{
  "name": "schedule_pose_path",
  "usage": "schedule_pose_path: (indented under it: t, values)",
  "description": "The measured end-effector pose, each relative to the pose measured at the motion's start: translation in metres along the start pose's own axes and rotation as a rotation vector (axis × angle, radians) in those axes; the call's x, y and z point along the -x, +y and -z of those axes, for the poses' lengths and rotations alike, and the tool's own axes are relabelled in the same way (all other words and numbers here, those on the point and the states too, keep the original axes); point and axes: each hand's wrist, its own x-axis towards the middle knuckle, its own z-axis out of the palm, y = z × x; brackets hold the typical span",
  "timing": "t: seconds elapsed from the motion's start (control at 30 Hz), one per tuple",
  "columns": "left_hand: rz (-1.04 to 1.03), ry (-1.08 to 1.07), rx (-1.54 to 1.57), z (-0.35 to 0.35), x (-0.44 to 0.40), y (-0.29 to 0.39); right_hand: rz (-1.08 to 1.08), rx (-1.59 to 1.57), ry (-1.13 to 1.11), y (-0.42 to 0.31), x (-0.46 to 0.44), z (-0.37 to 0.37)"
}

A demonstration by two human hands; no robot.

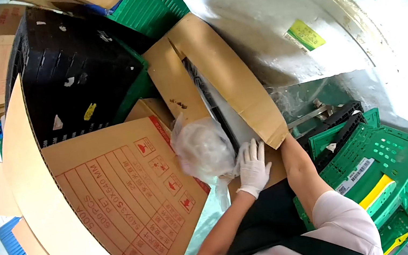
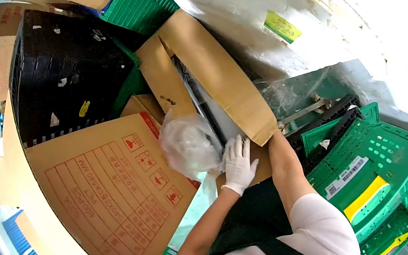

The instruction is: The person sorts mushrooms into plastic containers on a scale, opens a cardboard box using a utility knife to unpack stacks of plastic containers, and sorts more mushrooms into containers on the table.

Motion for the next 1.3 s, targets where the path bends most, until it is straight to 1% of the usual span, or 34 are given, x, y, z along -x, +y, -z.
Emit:
schedule_pose_path:
  t: [0.07,0.17,0.27,0.3,0.43,0.53,0.57,0.67,0.8,0.93,0.97,1.0,1.03,1.07,1.1,1.13,1.17,1.2,1.23,1.27,1.3]
  values:
    - [-0.003,0.007,-0.033,0.004,-0.005,-0.006,-0.003,-0.007,-0.003,-0.004,0.004,0.0]
    - [-0.091,-0.037,-0.196,0.008,-0.007,-0.015,-0.013,-0.023,-0.006,-0.008,0.012,0.002]
    - [-0.079,-0.045,-0.211,0.006,-0.009,-0.024,-0.013,-0.033,-0.01,-0.016,0.02,0.003]
    - [-0.082,-0.018,-0.251,0.007,-0.012,-0.027,-0.014,-0.039,-0.015,-0.019,0.022,0.002]
    - [-0.071,0.058,-0.2,0.02,-0.018,-0.034,-0.024,-0.056,-0.032,-0.027,0.035,0.001]
    - [-0.028,0.139,-0.094,0.034,-0.03,-0.028,-0.042,-0.078,-0.055,-0.034,0.05,0.003]
    - [-0.023,0.184,-0.086,0.043,-0.036,-0.023,-0.048,-0.087,-0.061,-0.037,0.057,0.003]
    - [-0.002,0.212,-0.04,0.069,-0.046,-0.004,-0.057,-0.104,-0.083,-0.046,0.076,0.006]
    - [0.013,0.191,-0.005,0.099,-0.048,0.013,-0.063,-0.145,-0.14,-0.065,0.104,0.009]
    - [0.01,0.155,0.063,0.132,-0.055,0.02,-0.086,-0.127,-0.185,-0.069,0.128,0.036]
    - [-0.023,0.191,0.099,0.136,-0.054,0.02,-0.162,-0.073,-0.173,-0.056,0.113,0.054]
    - [-0.029,0.238,0.103,0.146,-0.051,0.02,-0.236,-0.02,-0.157,-0.079,0.142,0.051]
    - [-0.057,0.266,0.146,0.155,-0.047,0.021,-0.149,0.179,-0.075,-0.097,0.179,0.052]
    - [-0.081,0.292,0.188,0.161,-0.04,0.023,-0.119,0.226,-0.027,-0.129,0.233,0.033]
    - [-0.073,0.308,0.24,0.168,-0.031,0.028,-0.115,0.253,-0.07,-0.122,0.227,0.041]
    - [-0.102,0.359,0.378,0.164,-0.024,0.025,-0.109,0.279,-0.119,-0.115,0.221,0.046]
    - [-0.098,0.38,0.364,0.166,-0.015,0.028,-0.116,0.336,-0.13,-0.134,0.26,0.04]
    - [-0.092,0.408,0.353,0.168,-0.009,0.032,-0.081,0.259,-0.192,-0.108,0.239,0.047]
    - [-0.1,0.42,0.36,0.165,-0.007,0.036,-0.096,0.299,-0.119,-0.106,0.248,0.052]
    - [-0.12,0.492,0.308,0.159,-0.002,0.04,-0.118,0.336,-0.042,-0.115,0.277,0.049]
    - [-0.142,0.56,0.255,0.152,0.001,0.045,-0.165,0.223,-0.133,-0.1,0.262,0.056]
